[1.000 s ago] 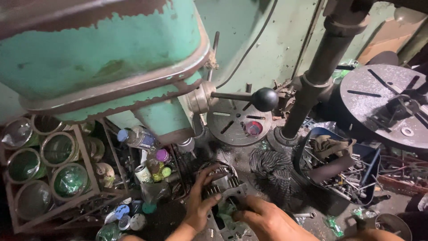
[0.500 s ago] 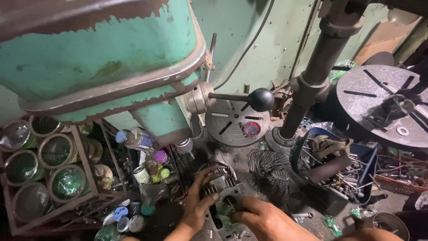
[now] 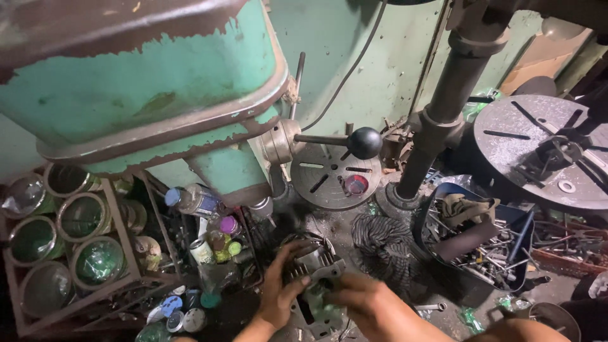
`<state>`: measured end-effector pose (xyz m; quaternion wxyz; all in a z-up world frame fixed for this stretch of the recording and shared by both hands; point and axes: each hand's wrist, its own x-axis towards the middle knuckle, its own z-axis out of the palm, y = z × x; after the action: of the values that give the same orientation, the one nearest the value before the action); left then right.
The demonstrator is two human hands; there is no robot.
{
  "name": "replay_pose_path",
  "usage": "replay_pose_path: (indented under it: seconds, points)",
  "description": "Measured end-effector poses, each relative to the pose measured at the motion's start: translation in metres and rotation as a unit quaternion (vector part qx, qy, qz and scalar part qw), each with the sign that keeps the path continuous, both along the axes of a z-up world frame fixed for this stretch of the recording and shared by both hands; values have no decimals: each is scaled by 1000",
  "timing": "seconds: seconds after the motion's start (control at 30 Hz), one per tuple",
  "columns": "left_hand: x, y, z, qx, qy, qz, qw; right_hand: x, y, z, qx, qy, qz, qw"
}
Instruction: Inspecting and cleaning a motorcycle engine cylinder head in a workshop.
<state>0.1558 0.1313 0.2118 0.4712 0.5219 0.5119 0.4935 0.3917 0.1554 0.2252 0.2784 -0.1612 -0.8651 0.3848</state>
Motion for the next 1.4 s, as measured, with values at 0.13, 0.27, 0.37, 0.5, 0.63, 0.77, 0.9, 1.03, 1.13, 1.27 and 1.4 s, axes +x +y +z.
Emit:
replay_pose_path:
  seconds: [0.13,0.27,0.37,0.5,0.63,0.77,0.9,1.03,1.13,1.27,1.4]
  points:
    - [-6,-1,3,78,39,-4,996,-4,0,-2,-56,42,-44,997]
    - [-11,-5,1,134,47,7,990,-4,-1,9,15,25,-2,1000]
    - [-12,-7,5,167,52,-4,985,-8,1,-19,-93,41,-45,994]
    - [-14,-10,14,141,41,5,989,-16,-4,-50,-30,31,-80,996]
    - [-19,-13,3,144,101,8,984,-18,-5,-41,5,58,-48,997]
    - [-18,-13,7,113,74,16,991,-22,-10,-34,-54,87,-56,993]
    - [-24,-14,8,111,132,26,985,-30,-7,-62,5,95,-53,994]
    - [-28,-6,11,122,164,13,979,-39,-13,-84,-80,43,-144,985]
    - [-32,-4,4,149,152,8,977,-38,-6,-71,0,121,-195,973]
    - [-35,-10,-19,149,37,-33,988,-17,12,-90,-31,122,-137,983]
    - [-30,-13,-37,129,-15,-50,990,-33,-7,-49,-382,188,7,905]
